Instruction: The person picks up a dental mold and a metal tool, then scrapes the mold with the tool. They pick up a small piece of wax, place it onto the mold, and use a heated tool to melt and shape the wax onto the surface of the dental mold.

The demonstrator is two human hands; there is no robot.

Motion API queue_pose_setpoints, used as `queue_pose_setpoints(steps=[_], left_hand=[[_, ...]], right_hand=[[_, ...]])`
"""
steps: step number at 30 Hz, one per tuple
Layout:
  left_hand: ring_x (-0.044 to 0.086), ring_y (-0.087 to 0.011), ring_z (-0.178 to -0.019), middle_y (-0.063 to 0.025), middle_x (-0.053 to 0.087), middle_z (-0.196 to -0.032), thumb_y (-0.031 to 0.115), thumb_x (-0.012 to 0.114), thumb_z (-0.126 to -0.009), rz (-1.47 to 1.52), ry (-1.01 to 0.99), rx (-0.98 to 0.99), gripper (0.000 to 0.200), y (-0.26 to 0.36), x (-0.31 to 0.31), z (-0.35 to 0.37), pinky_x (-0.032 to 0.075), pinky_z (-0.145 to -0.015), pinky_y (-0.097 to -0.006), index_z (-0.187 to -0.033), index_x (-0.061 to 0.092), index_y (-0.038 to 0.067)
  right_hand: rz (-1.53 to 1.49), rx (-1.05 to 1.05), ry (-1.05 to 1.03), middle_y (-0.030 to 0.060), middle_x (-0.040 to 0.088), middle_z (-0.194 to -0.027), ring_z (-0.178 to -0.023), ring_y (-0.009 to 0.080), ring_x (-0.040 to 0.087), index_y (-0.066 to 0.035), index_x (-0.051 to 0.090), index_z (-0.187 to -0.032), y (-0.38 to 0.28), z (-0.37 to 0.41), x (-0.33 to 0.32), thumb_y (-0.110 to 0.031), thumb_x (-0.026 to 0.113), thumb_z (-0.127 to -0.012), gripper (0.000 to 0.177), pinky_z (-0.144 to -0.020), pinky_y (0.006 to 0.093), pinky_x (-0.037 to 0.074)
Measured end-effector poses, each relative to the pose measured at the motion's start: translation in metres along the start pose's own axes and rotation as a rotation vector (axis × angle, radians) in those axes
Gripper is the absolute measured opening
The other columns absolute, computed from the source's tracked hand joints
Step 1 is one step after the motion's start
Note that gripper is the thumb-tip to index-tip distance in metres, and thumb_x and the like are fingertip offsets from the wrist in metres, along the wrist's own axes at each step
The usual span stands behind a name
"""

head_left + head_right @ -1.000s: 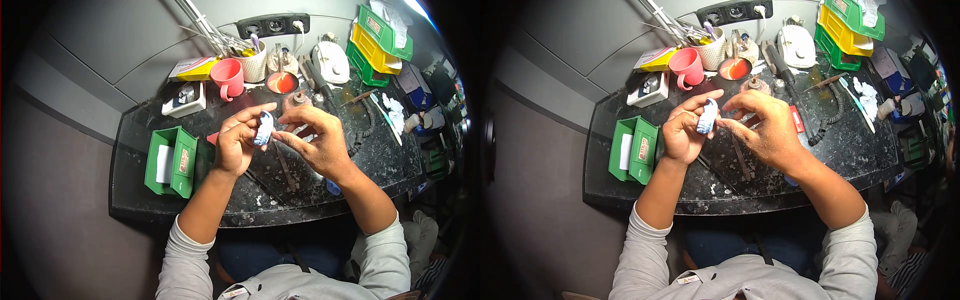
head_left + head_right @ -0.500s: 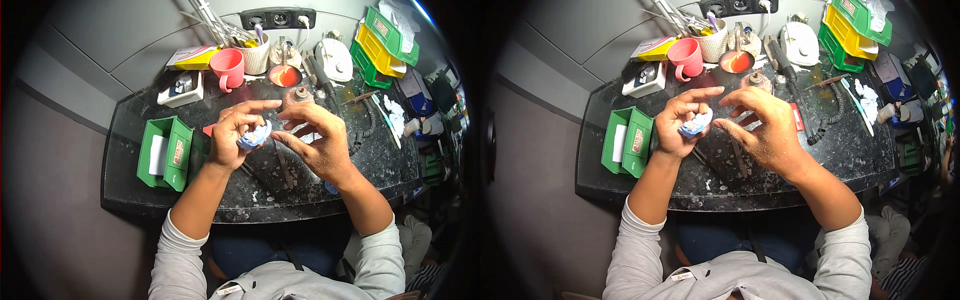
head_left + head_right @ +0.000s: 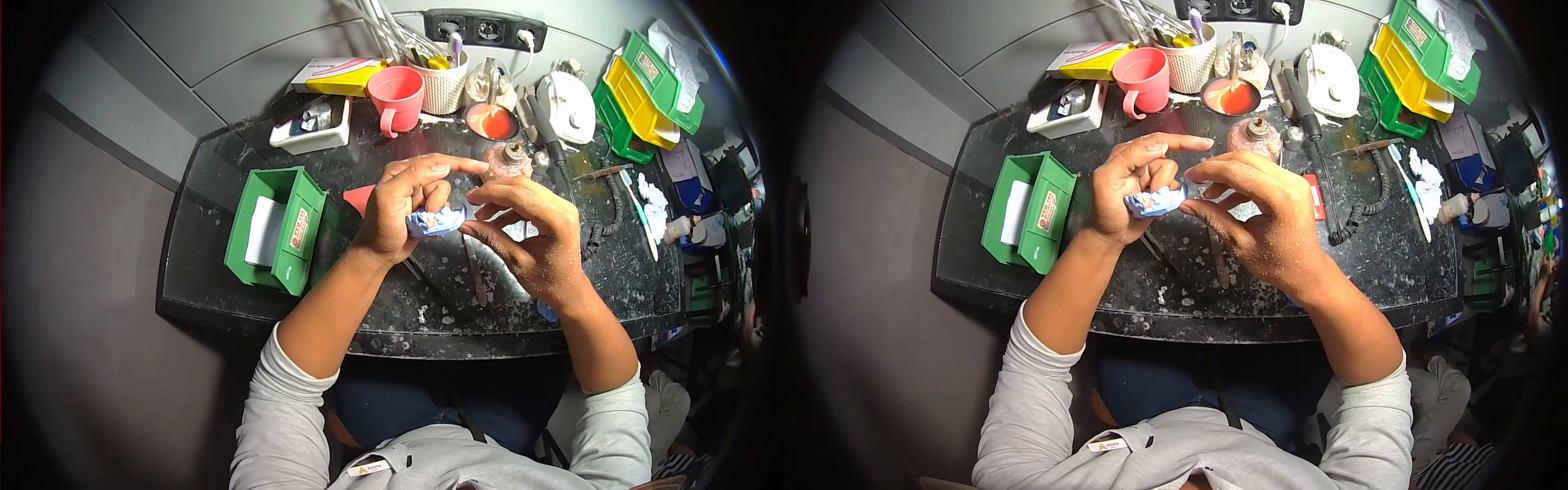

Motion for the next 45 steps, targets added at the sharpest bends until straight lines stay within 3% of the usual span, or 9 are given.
queue_pose_setpoints(steps=[28,30,40,43,45], left_hand=[[0.028,-0.0040,-0.048,0.0064,0.034,-0.050,0.026,0.045,-0.095,-0.037,0.006,-0.003,0.050,0.0045,0.0048,0.0015,0.031,-0.053,-0.0241,-0.114,0.068,-0.014],[0.029,-0.0036,-0.051,0.0054,0.038,-0.053,0.026,0.049,-0.095,0.031,0.019,0.008,0.044,0.0035,0.0051,0.0020,0.023,-0.050,-0.0236,-0.105,0.073,-0.009],[0.029,-0.0037,-0.051,0.0047,0.040,-0.053,0.026,0.050,-0.095,0.033,0.011,0.005,0.043,0.0058,0.0063,0.0022,0.024,-0.050,-0.0236,-0.103,0.073,-0.009],[0.028,-0.0039,-0.047,0.0058,0.034,-0.050,0.025,0.047,-0.095,-0.039,0.012,-0.002,0.048,0.0059,0.0063,0.0019,0.029,-0.051,-0.0239,-0.111,0.069,-0.014],[0.030,-0.0040,-0.052,0.0028,0.044,-0.055,0.024,0.050,-0.095,0.042,0.018,0.012,0.041,0.0053,0.0068,0.0022,0.025,-0.050,-0.0237,-0.102,0.074,-0.009]], right_hand=[[0.000,0.016,-0.021,0.0108,0.073,-0.100,-0.080,0.0142,0.071,0.002,0.070,-0.109,0.0003,0.0023,0.0015,0.001,0.082,-0.081,0.031,-0.068,0.0267,0.059],[0.003,0.016,-0.029,0.0110,0.072,-0.100,-0.080,0.0140,0.071,0.002,0.070,-0.110,0.0010,0.0027,0.0018,0.001,0.082,-0.081,0.032,-0.068,0.0268,0.059],[-0.017,0.006,-0.032,0.0109,0.071,-0.099,-0.080,0.0139,0.071,0.003,0.069,-0.111,0.0007,0.0029,0.0017,0.004,0.081,-0.081,0.032,-0.069,0.0272,0.059],[-0.015,0.004,-0.039,0.0107,0.071,-0.097,-0.079,0.0138,0.070,0.003,0.069,-0.111,0.0002,0.0026,0.0014,0.004,0.080,-0.081,0.032,-0.068,0.0271,0.059],[-0.005,-0.011,-0.036,0.0106,0.070,-0.096,-0.079,0.0137,0.070,0.003,0.069,-0.111,0.0007,0.0028,0.0014,0.004,0.080,-0.081,0.032,-0.068,0.0270,0.059]])
Point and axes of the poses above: each hand's wrist, its own z-axis away from the middle knuckle, its own x-axis out of the palm, y = z × x, the point moved 3 cm from there along -z, towards the middle knuckle
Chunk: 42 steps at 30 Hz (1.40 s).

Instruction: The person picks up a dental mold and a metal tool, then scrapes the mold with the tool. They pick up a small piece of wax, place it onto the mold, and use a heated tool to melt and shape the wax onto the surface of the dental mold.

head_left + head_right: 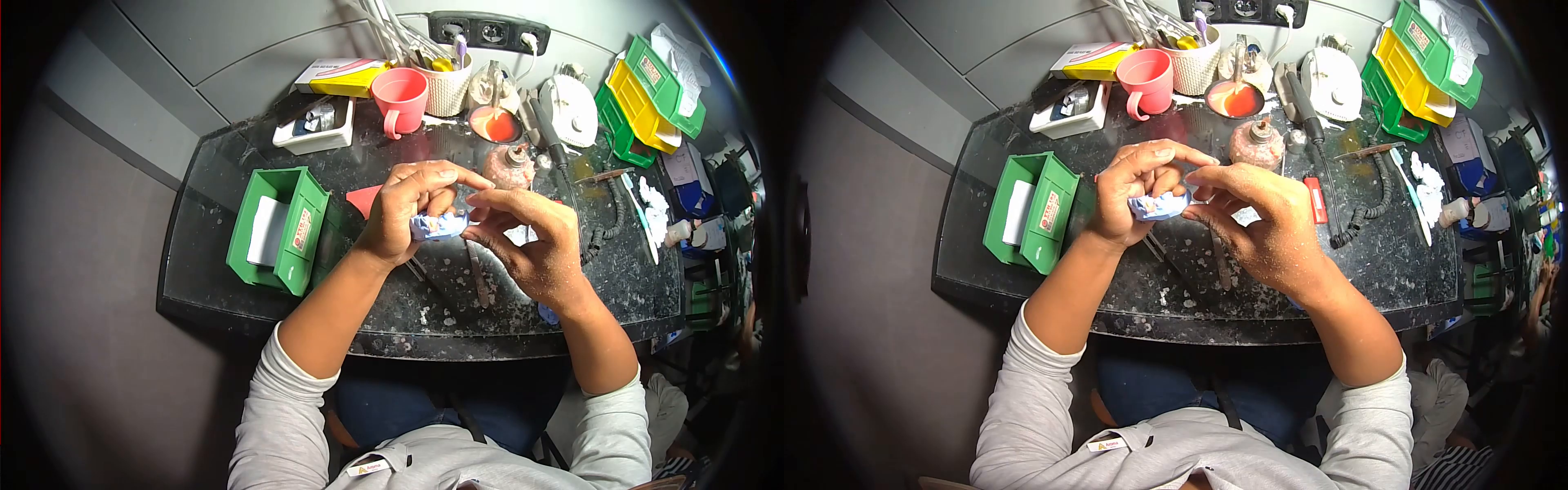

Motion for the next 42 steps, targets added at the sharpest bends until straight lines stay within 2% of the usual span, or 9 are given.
queue_pose_setpoints(steps=[7,9,28,37,39,42], left_hand=[[0.031,-0.0041,-0.052,0.0024,0.045,-0.056,0.023,0.050,-0.095,0.001,-0.002,0.002,0.041,-0.0002,-0.0008,0.0001,0.025,-0.050,-0.0237,-0.102,0.074,-0.009],[0.029,-0.0039,-0.047,0.0054,0.036,-0.050,0.024,0.047,-0.094,-0.061,0.000,-0.011,0.046,-0.0010,-0.0018,-0.0008,0.030,-0.050,-0.0236,-0.110,0.070,-0.013],[0.032,-0.0046,-0.049,0.0046,0.039,-0.052,0.026,0.049,-0.092,-0.052,-0.034,-0.022,0.046,-0.0055,-0.0084,0.0000,0.030,-0.051,-0.0244,-0.107,0.070,-0.012],[0.038,-0.0061,-0.056,0.0046,0.040,-0.051,0.025,0.053,-0.089,-0.177,-0.107,0.079,0.050,-0.0015,-0.0048,0.0016,0.035,-0.058,-0.0226,-0.116,0.067,-0.015],[0.041,-0.0019,-0.055,0.0056,0.047,-0.055,0.025,0.056,-0.092,-0.108,-0.146,0.100,0.041,-0.0029,-0.0044,0.0016,0.031,-0.056,-0.0201,-0.115,0.073,-0.004],[0.041,-0.0022,-0.056,0.0060,0.046,-0.055,0.026,0.057,-0.092,-0.108,-0.151,0.103,0.041,-0.0031,-0.0045,0.0021,0.031,-0.056,-0.0200,-0.115,0.073,-0.004]], right_hand=[[-0.008,0.003,-0.010,0.0107,0.070,-0.095,-0.079,0.0136,0.070,0.003,0.069,-0.113,0.0012,0.0000,0.0004,0.004,0.080,-0.081,0.034,-0.068,0.0272,0.059],[-0.010,0.011,-0.014,0.0109,0.070,-0.095,-0.079,0.0134,0.070,0.003,0.069,-0.114,0.0024,0.0006,0.0007,0.004,0.081,-0.081,0.035,-0.068,0.0272,0.059],[-0.005,0.002,-0.007,0.0096,0.069,-0.092,-0.079,0.0131,0.069,0.001,0.069,-0.118,-0.0009,0.0001,0.0014,0.003,0.081,-0.080,0.039,-0.069,0.0274,0.060],[0.003,-0.020,-0.018,0.0119,0.071,-0.096,-0.079,0.0176,0.074,0.002,0.067,-0.110,-0.0029,0.0016,0.0013,0.005,0.081,-0.078,0.035,-0.070,0.0279,0.060],[0.010,-0.011,-0.031,0.0121,0.071,-0.097,-0.078,0.0182,0.074,0.002,0.067,-0.110,-0.0021,0.0023,0.0014,0.005,0.081,-0.078,0.036,-0.069,0.0282,0.060],[0.008,-0.019,-0.032,0.0117,0.071,-0.096,-0.077,0.0178,0.074,0.001,0.068,-0.110,-0.0015,0.0030,0.0019,0.005,0.082,-0.077,0.036,-0.067,0.0283,0.059]])
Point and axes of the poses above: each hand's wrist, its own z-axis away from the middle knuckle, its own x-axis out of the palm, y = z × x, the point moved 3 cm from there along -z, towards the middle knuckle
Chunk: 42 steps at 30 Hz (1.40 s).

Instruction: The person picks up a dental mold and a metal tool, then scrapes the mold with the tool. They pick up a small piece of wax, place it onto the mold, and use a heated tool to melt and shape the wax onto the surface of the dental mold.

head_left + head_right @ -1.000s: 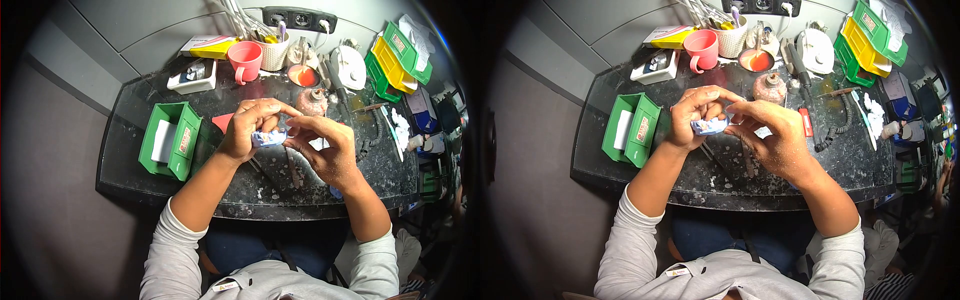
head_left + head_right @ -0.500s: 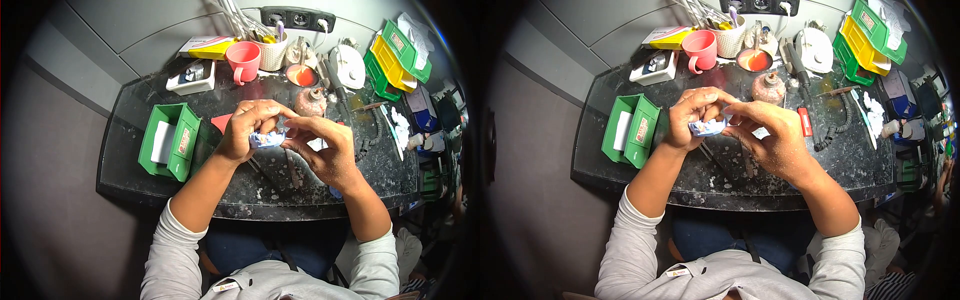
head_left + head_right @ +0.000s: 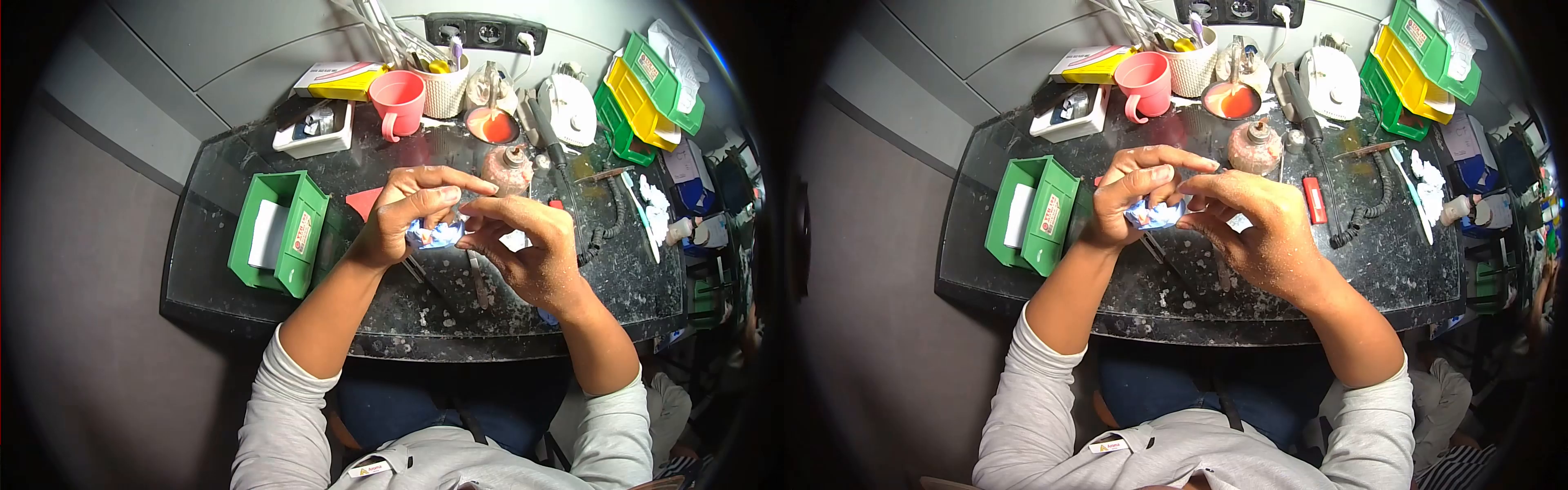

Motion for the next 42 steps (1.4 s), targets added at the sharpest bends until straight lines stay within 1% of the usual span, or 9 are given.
queue_pose_setpoints(steps=[7,9,22,28,30,34,36,40,42], left_hand=[[0.042,-0.0026,-0.056,0.0057,0.044,-0.054,0.028,0.056,-0.093,-0.006,0.002,0.002,0.043,0.000,0.001,-0.001,0.033,-0.057,-0.0205,-0.115,0.073,-0.005],[0.039,-0.0046,-0.054,0.0053,0.040,-0.052,0.030,0.052,-0.094,-0.081,0.008,-0.019,0.055,0.001,0.001,-0.002,0.037,-0.058,-0.0221,-0.120,0.064,-0.016],[0.034,-0.0046,-0.051,0.0054,0.036,-0.052,0.033,0.045,-0.100,-0.108,0.089,0.001,0.056,0.001,0.001,-0.003,0.034,-0.055,-0.0229,-0.116,0.066,-0.017],[0.032,-0.0038,-0.050,0.0057,0.036,-0.053,0.034,0.043,-0.102,-0.191,0.149,0.046,0.054,-0.002,-0.004,-0.005,0.029,-0.052,-0.0227,-0.115,0.068,-0.013],[0.031,-0.0031,-0.050,0.0060,0.037,-0.053,0.029,0.044,-0.104,-0.180,0.227,0.041,0.048,0.000,-0.003,-0.005,0.028,-0.052,-0.0226,-0.117,0.068,-0.011],[0.033,-0.0026,-0.053,0.0062,0.039,-0.055,0.024,0.046,-0.105,-0.216,0.266,0.063,0.042,-0.001,-0.006,-0.005,0.028,-0.054,-0.0216,-0.120,0.068,-0.009],[0.042,-0.0018,-0.062,0.0057,0.050,-0.066,0.023,0.051,-0.104,-0.310,0.323,0.093,0.033,0.002,-0.006,-0.005,0.035,-0.060,-0.0204,-0.117,0.073,0.002],[0.045,-0.0007,-0.067,0.0053,0.057,-0.076,0.019,0.053,-0.105,-0.302,0.363,0.087,0.029,-0.006,-0.005,-0.007,0.036,-0.061,-0.0196,-0.119,0.072,0.003],[0.049,-0.0011,-0.073,0.0041,0.062,-0.083,0.019,0.053,-0.106,-0.309,0.382,0.105,0.027,-0.010,-0.006,-0.009,0.040,-0.065,-0.0199,-0.115,0.071,0.002]], right_hand=[[0.032,-0.010,0.001,0.0116,0.071,-0.094,-0.076,0.0177,0.072,0.000,0.069,-0.108,0.002,0.001,0.001,0.005,0.082,-0.077,0.034,-0.065,0.0286,0.059],[0.019,-0.015,0.025,0.0117,0.071,-0.092,-0.075,0.0182,0.072,0.001,0.069,-0.108,0.002,0.000,0.001,0.005,0.081,-0.078,0.033,-0.065,0.0289,0.059],[0.050,-0.010,0.004,0.0125,0.071,-0.091,-0.075,0.0189,0.073,0.001,0.069,-0.108,0.003,-0.001,0.001,0.008,0.078,-0.079,0.031,-0.066,0.0289,0.059],[0.026,0.023,0.026,0.0124,0.070,-0.092,-0.077,0.0184,0.072,0.000,0.069,-0.110,0.005,-0.001,0.002,0.009,0.076,-0.081,0.031,-0.065,0.0283,0.059],[0.041,0.042,0.027,0.0115,0.071,-0.093,-0.078,0.0174,0.071,0.000,0.068,-0.112,0.004,-0.003,0.002,0.007,0.076,-0.082,0.031,-0.065,0.0282,0.059],[0.035,0.051,0.045,0.0106,0.071,-0.095,-0.076,0.0165,0.071,0.001,0.068,-0.112,0.001,-0.005,0.001,0.005,0.077,-0.083,0.030,-0.065,0.0281,0.059],[0.041,0.051,0.039,0.0104,0.072,-0.100,-0.079,0.0166,0.072,0.001,0.068,-0.112,0.001,-0.005,-0.001,0.003,0.077,-0.084,0.030,-0.065,0.0277,0.059],[0.002,0.063,0.049,0.0116,0.072,-0.110,-0.084,0.0169,0.073,0.000,0.068,-0.115,0.002,-0.003,0.000,0.001,0.078,-0.084,0.032,-0.067,0.0276,0.060],[-0.013,0.085,0.046,0.0129,0.071,-0.117,-0.088,0.0176,0.074,-0.001,0.068,-0.119,0.004,-0.002,0.000,-0.002,0.080,-0.084,0.037,-0.070,0.0281,0.061]])
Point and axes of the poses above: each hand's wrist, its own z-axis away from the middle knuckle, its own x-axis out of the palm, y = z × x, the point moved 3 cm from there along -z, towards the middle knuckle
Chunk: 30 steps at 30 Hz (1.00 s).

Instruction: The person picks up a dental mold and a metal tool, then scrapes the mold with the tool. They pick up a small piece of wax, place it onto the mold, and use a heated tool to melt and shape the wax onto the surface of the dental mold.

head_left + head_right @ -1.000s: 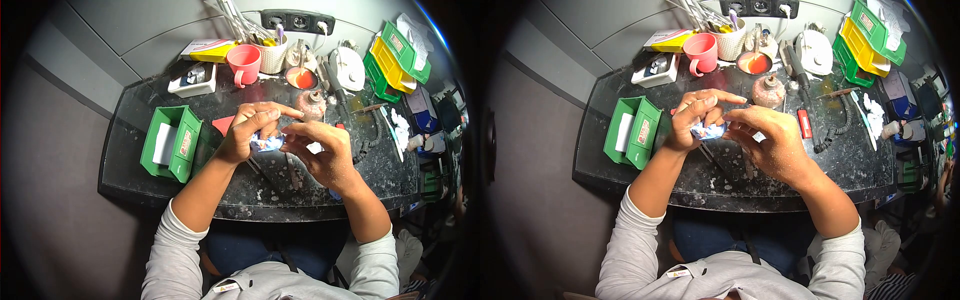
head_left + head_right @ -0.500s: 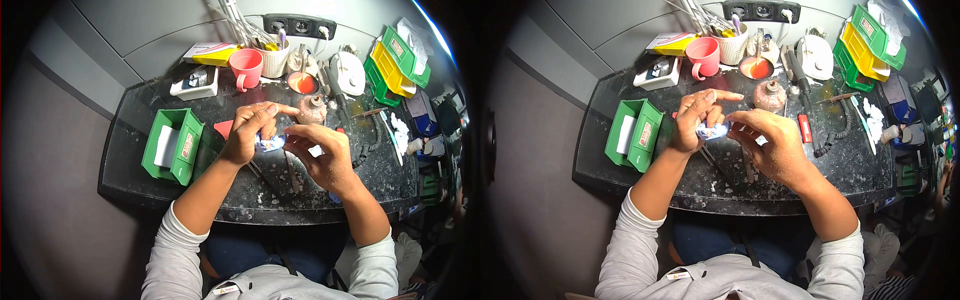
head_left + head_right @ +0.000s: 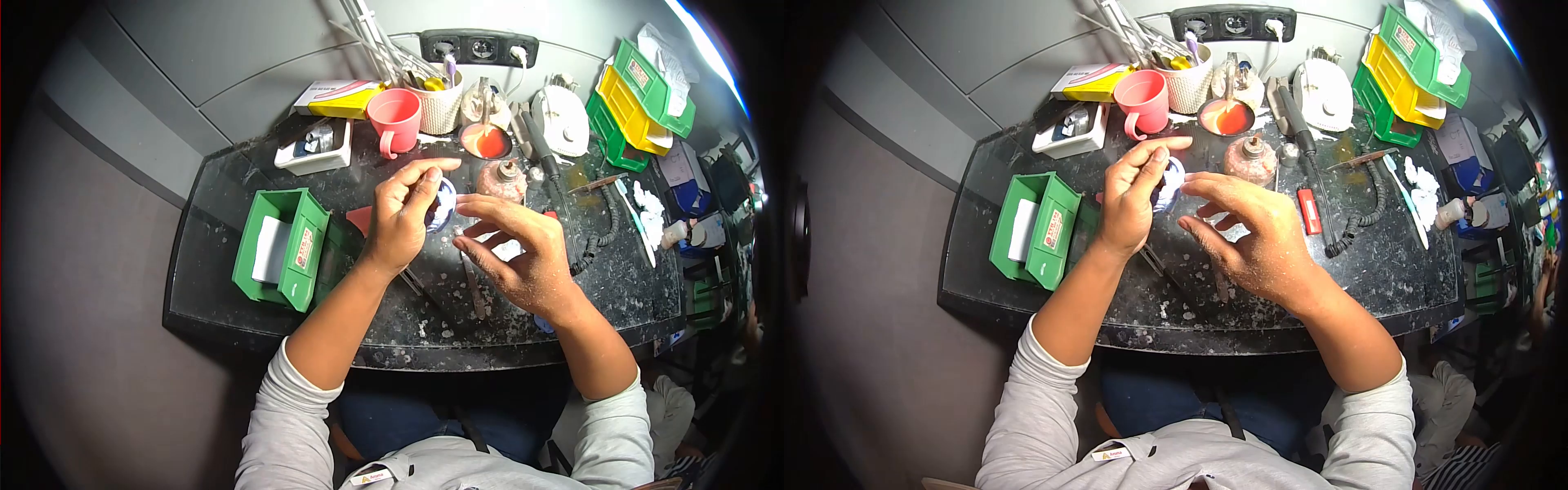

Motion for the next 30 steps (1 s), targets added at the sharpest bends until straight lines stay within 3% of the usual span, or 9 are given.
queue_pose_setpoints(steps=[5,8,10,13,18,23,29,30], left_hand=[[0.054,-0.0039,-0.081,0.0018,0.064,-0.089,0.024,0.051,-0.109,-0.023,-0.022,0.026,0.028,0.002,0.002,0.002,0.044,-0.073,-0.0222,-0.104,0.067,0.002],[0.055,-0.0044,-0.085,0.0003,0.064,-0.095,0.023,0.049,-0.109,0.069,-0.044,0.013,0.024,-0.005,0.003,0.002,0.045,-0.077,-0.0222,-0.109,0.063,0.003],[0.062,-0.0079,-0.092,-0.0045,0.065,-0.104,0.023,0.047,-0.109,0.200,-0.101,-0.010,0.025,-0.008,0.005,0.003,0.052,-0.080,-0.0249,-0.124,0.056,0.004],[0.062,-0.0102,-0.097,-0.0067,0.064,-0.108,0.021,0.046,-0.109,0.260,-0.165,-0.070,0.027,-0.003,0.008,0.006,0.053,-0.082,-0.0252,-0.127,0.053,0.003],[0.064,-0.0120,-0.087,-0.0082,0.065,-0.110,0.023,0.047,-0.109,0.275,-0.165,-0.135,0.031,0.002,0.011,0.008,0.055,-0.070,-0.0273,-0.131,0.052,0.001],[0.064,-0.0097,-0.078,-0.0081,0.068,-0.100,0.024,0.045,-0.109,0.299,-0.225,-0.237,0.045,0.008,0.012,0.010,0.051,-0.058,-0.0235,-0.144,0.049,-0.003],[0.060,-0.0045,-0.063,-0.0037,0.069,-0.089,0.021,0.053,-0.103,0.428,-0.328,-0.423,0.038,0.005,0.002,0.005,0.044,-0.048,-0.0181,-0.132,0.063,-0.001],[0.060,-0.0048,-0.062,-0.0098,0.072,-0.101,0.021,0.057,-0.100,0.493,-0.379,-0.390,0.046,-0.002,-0.003,0.003,0.044,-0.046,-0.0179,-0.137,0.056,-0.006]], right_hand=[[0.024,-0.001,0.017,0.0149,0.069,-0.124,-0.089,0.0187,0.074,-0.002,0.067,-0.122,0.002,0.001,-0.001,-0.005,0.082,-0.083,0.042,-0.071,0.0290,0.061],[0.016,0.006,0.051,0.0163,0.068,-0.127,-0.089,0.0195,0.074,-0.002,0.067,-0.122,0.003,0.002,0.000,-0.005,0.082,-0.082,0.043,-0.071,0.0293,0.061],[0.014,0.001,0.075,0.0172,0.068,-0.127,-0.089,0.0198,0.074,-0.001,0.067,-0.122,0.005,0.002,-0.001,-0.004,0.082,-0.082,0.043,-0.071,0.0296,0.061],[-0.010,-0.014,0.095,0.0173,0.069,-0.123,-0.088,0.0198,0.074,-0.001,0.066,-0.122,0.008,0.001,-0.003,-0.001,0.080,-0.083,0.041,-0.071,0.0297,0.061],[0.016,-0.041,0.111,0.0139,0.071,-0.108,-0.085,0.0198,0.073,0.001,0.065,-0.121,0.008,-0.002,-0.005,0.003,0.077,-0.084,0.038,-0.068,0.0290,0.061],[0.058,-0.039,0.130,0.0127,0.070,-0.104,-0.086,0.0192,0.072,0.001,0.067,-0.116,0.003,-0.004,-0.010,0.000,0.079,-0.084,0.035,-0.068,0.0284,0.061],[0.072,-0.098,0.067,0.0115,0.069,-0.106,-0.088,0.0193,0.071,0.000,0.068,-0.112,0.002,-0.004,-0.008,-0.002,0.082,-0.081,0.034,-0.068,0.0279,0.060],[0.065,-0.101,0.044,0.0111,0.069,-0.107,-0.089,0.0197,0.070,0.000,0.068,-0.112,0.002,-0.004,-0.007,-0.002,0.082,-0.080,0.035,-0.068,0.0281,0.060]])
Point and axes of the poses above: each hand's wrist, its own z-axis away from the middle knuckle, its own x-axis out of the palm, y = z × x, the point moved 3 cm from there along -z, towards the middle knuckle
